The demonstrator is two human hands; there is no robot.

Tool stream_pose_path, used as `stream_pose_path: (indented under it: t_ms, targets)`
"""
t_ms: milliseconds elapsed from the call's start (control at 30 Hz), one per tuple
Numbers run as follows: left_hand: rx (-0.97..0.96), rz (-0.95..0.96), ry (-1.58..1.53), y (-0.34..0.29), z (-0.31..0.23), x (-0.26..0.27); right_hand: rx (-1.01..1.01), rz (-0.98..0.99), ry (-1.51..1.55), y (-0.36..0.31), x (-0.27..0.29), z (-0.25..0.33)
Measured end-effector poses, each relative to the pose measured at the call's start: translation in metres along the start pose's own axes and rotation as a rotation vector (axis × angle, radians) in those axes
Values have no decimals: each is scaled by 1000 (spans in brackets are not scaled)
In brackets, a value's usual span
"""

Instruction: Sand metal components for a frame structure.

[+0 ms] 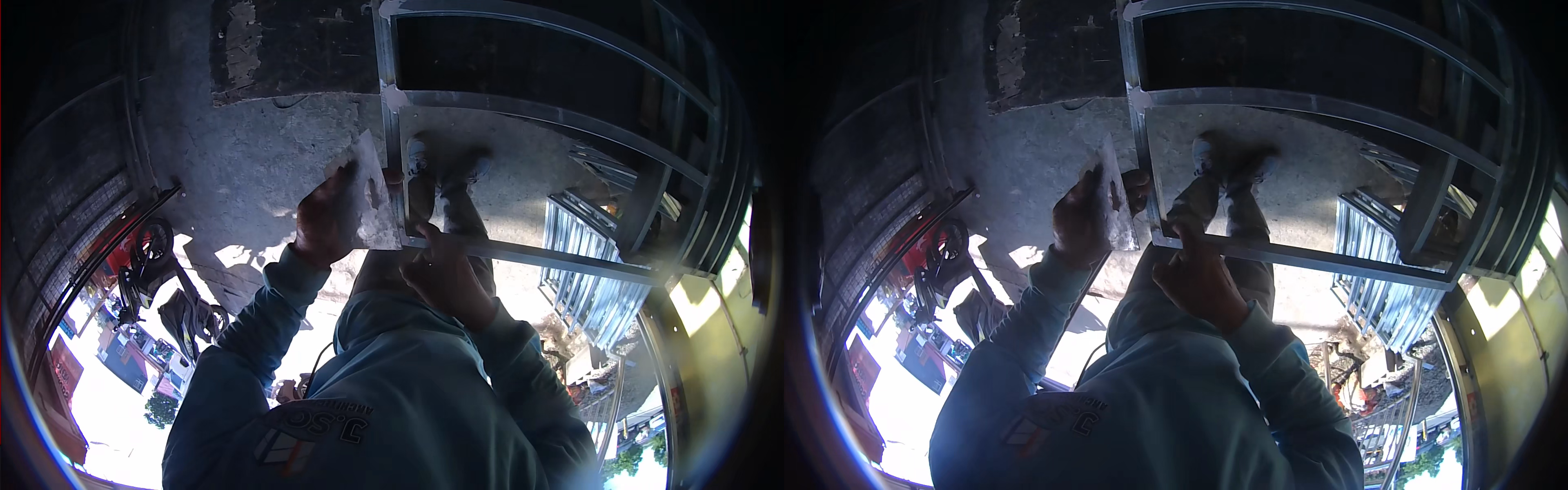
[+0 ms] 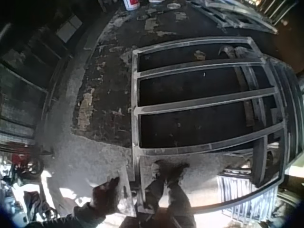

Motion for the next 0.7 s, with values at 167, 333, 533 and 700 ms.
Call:
stream_pose_path:
  t_ms: [167, 333, 533, 700]
  targets:
    - [54, 25, -239, 5, -3, -8, -73, 123, -23, 0, -15, -10]
    - [-5, 110, -719, 9, -23, -14, -19, 235, 219, -11, -18, 20]
    - [-153, 148, -1470, 8, -32, -11, -215, 390, 731, -66, -37, 39]
    - [-171, 190, -1779, -4, -28, -4, 31, 316, 624, -61, 1, 29]
Point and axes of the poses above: each hand's wrist, its own y-axis towards the middle knuckle, its own x-axis out of the back of the hand, z = x × y, the point moved 9 cm from there along y, towards the middle knuckle, and after that the axes turned 12 degrees about z, right-handed, at the moved point
